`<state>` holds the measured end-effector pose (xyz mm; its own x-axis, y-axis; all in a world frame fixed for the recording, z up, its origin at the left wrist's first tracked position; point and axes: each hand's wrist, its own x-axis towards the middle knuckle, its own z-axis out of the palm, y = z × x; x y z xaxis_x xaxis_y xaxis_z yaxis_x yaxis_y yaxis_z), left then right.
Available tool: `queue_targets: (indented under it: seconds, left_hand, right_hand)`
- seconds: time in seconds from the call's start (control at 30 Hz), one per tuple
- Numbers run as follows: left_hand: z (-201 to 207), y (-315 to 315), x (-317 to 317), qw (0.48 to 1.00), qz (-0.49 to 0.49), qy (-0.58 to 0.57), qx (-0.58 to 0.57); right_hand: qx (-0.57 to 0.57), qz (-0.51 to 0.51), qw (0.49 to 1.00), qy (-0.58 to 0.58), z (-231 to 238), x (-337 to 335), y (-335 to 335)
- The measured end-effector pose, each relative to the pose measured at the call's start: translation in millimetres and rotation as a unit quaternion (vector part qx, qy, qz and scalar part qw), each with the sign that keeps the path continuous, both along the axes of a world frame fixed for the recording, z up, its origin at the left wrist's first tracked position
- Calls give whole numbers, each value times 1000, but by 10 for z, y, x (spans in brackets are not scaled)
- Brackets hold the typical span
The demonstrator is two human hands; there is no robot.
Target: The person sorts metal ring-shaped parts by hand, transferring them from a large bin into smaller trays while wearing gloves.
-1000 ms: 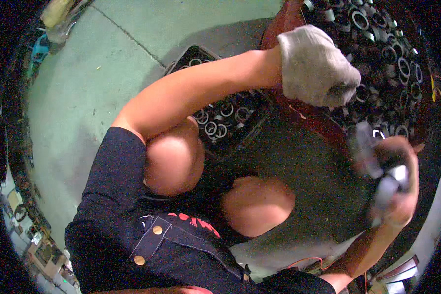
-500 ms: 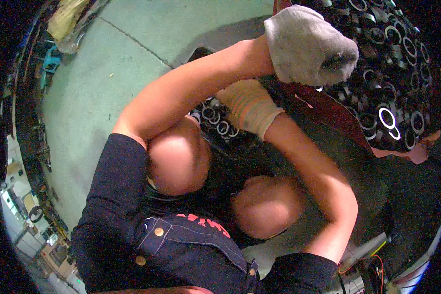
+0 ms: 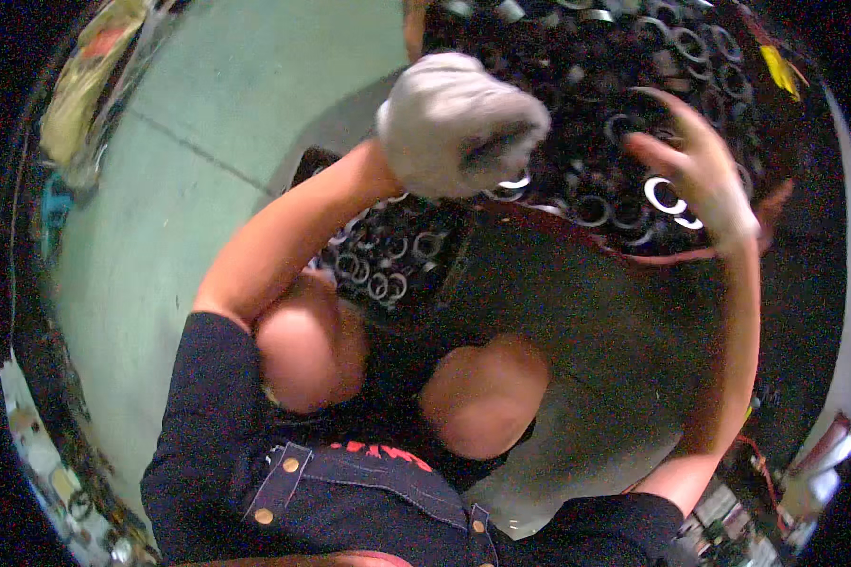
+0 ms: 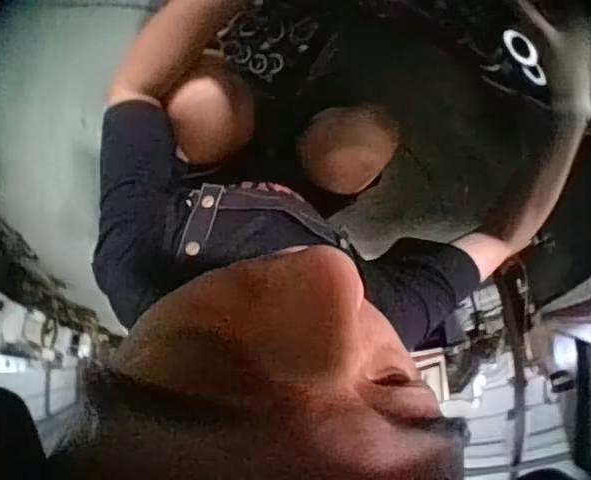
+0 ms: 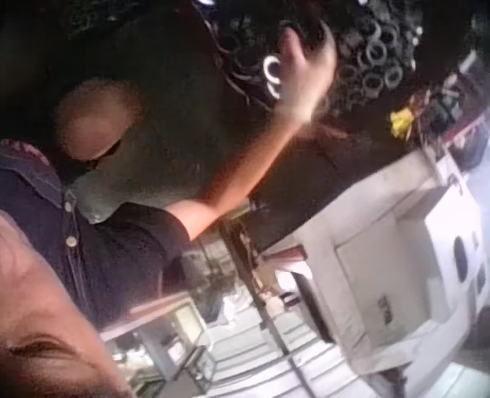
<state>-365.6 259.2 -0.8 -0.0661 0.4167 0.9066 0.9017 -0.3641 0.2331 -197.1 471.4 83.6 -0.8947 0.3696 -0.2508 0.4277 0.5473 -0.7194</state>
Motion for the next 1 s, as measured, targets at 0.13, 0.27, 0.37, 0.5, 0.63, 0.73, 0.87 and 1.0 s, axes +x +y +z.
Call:
queue_targets:
  seconds: [0.13,0.27,0.37,0.5,0.63,0.73,0.87,1.0]
  left_hand:
    - [55,-24,12,1000,3,0,-27]
    - [158,-150,-52,996,-28,5,-88]
    - [141,-38,19,996,-30,13,-87]
    - [120,-113,-41,996,-27,6,-83]
    - [205,-184,-9,988,-21,7,-155]
    - [254,-132,54,985,-19,5,-173]
    - [234,-81,80,985,-13,-4,-173]
    - [262,-145,-23,986,-17,19,-162]
  right_hand:
    - [112,217,965,-96,-437,-293,169]
    - [66,326,900,-281,-452,-793,-175]
    - [-86,356,893,-262,-1047,-799,-63]
    - [6,342,907,-244,-1309,-902,-450]
    - [98,295,908,-281,-1228,-866,-554]
    - [93,288,905,-300,-1438,-905,-454]
    - [21,271,930,-248,-1776,-881,-348]
    - [79,328,931,-136,-1587,-771,-541]
